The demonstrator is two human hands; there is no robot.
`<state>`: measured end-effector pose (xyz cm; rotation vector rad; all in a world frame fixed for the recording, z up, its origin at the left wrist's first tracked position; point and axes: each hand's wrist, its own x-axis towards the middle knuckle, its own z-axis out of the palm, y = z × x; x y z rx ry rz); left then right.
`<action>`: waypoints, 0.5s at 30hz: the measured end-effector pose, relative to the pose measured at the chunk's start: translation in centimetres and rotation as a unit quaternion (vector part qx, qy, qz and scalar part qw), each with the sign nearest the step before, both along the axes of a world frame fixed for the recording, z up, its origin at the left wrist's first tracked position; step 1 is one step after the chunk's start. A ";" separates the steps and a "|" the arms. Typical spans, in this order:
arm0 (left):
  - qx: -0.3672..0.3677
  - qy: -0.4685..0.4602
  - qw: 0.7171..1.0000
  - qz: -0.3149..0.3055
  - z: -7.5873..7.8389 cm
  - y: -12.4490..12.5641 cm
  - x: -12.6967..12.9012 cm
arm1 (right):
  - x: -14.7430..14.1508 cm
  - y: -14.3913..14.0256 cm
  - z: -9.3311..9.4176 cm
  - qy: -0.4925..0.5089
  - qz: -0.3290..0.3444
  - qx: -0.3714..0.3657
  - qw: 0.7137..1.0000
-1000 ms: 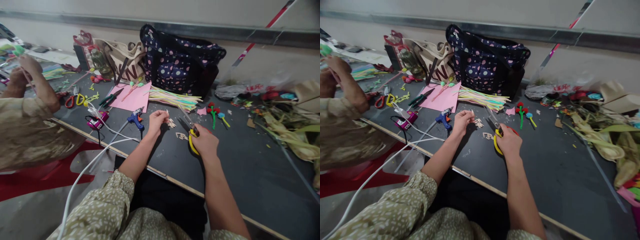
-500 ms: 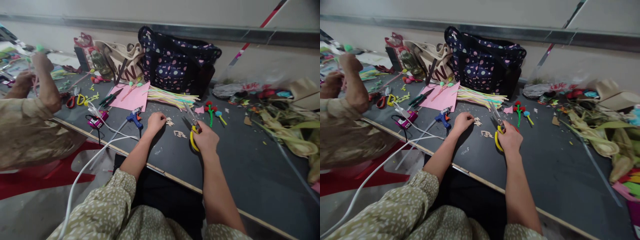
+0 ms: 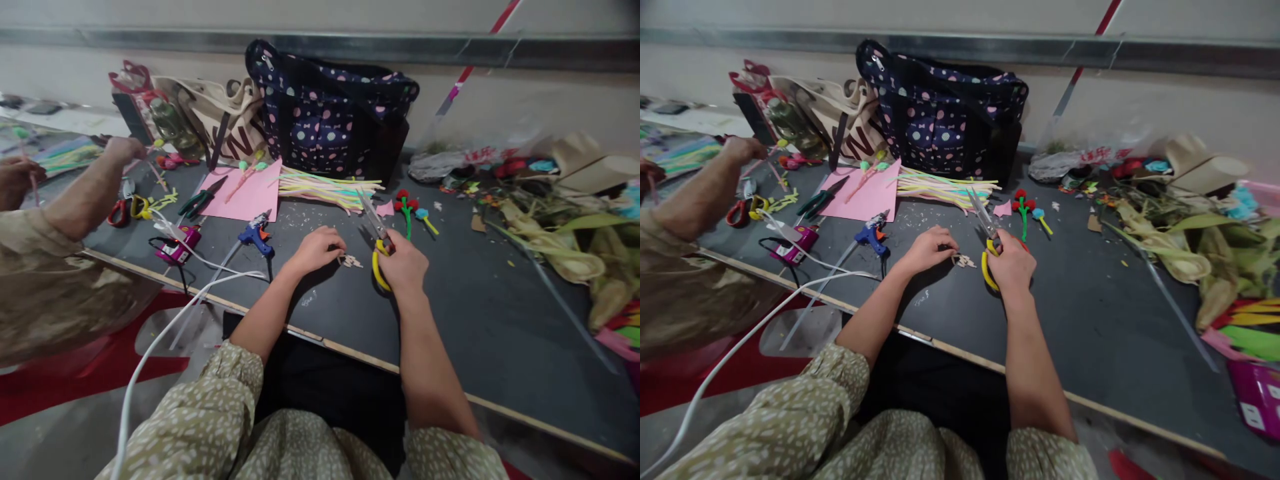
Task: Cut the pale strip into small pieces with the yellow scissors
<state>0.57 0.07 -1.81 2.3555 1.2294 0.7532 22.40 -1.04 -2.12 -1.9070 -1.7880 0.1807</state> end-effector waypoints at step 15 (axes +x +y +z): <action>-0.045 0.067 0.996 0.033 0.5 -0.4 0.0 | 0.0 0.1 -0.1 0.006 0.001 -0.002 1.000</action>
